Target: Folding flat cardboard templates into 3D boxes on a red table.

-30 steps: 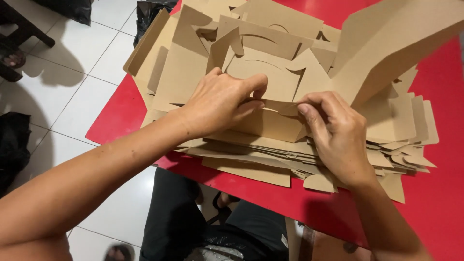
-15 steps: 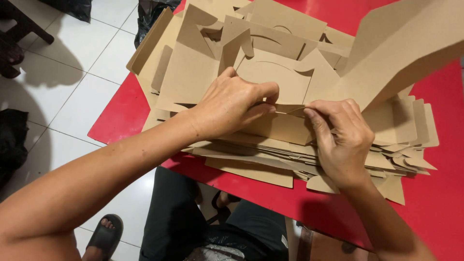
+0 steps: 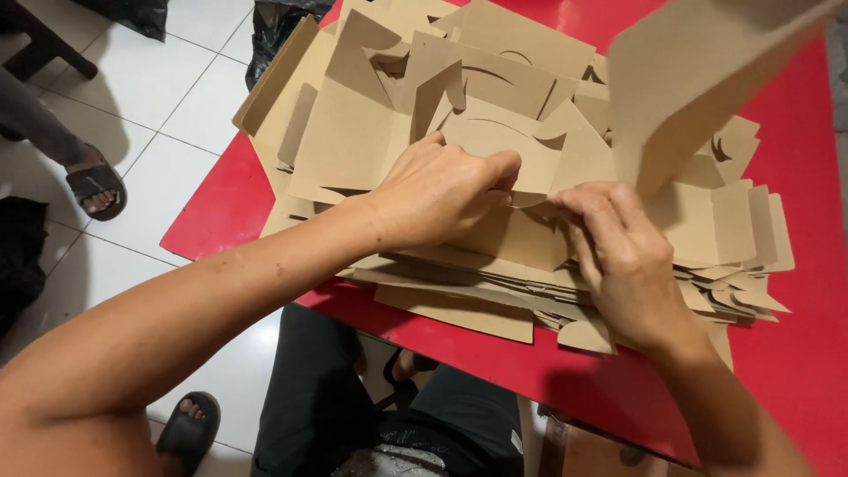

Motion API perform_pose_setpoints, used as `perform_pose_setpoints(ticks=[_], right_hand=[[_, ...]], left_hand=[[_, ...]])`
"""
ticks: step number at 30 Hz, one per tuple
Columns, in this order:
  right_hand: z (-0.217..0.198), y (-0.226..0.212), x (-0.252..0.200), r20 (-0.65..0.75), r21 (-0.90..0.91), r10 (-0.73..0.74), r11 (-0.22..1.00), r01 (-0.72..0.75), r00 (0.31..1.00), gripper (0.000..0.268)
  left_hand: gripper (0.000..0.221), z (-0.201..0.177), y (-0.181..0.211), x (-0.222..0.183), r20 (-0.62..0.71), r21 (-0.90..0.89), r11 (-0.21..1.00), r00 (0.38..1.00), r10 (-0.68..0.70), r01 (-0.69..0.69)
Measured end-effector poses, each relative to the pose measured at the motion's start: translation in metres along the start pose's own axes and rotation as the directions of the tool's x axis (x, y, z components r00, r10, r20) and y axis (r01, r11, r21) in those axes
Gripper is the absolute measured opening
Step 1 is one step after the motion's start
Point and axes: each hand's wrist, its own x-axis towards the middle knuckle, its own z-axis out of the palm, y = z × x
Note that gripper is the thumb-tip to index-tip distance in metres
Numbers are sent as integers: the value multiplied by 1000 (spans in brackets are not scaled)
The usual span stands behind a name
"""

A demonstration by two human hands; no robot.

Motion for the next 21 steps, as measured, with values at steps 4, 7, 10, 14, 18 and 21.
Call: perform_pose_setpoints(ticks=[4, 7, 10, 14, 18, 21], right_hand=[[5, 7, 0, -86, -70, -59, 996, 53, 995, 22], [8, 2, 7, -77, -38, -83, 996, 80, 994, 20], [5, 1, 7, -77, -28, -88, 996, 87, 993, 18], [8, -3, 9, -190, -169, -191, 973, 160, 963, 9], [13, 3, -2, -216, -291, -244, 940, 176, 946, 13], [5, 6, -6, -117, -89, -246, 968, 237, 962, 19]], left_hand=[[7, -5, 4, 1, 33, -35, 999, 999, 1, 0], [6, -9, 12, 0, 45, -43, 999, 999, 5, -3], [7, -21, 20, -2, 53, -39, 999, 999, 8, -6], [7, -26, 21, 0, 116, -95, 994, 992, -45, 56], [6, -24, 26, -2, 98, -99, 994, 995, -26, 36], [11, -12, 27, -1, 207, 41, 996, 974, -91, 84]])
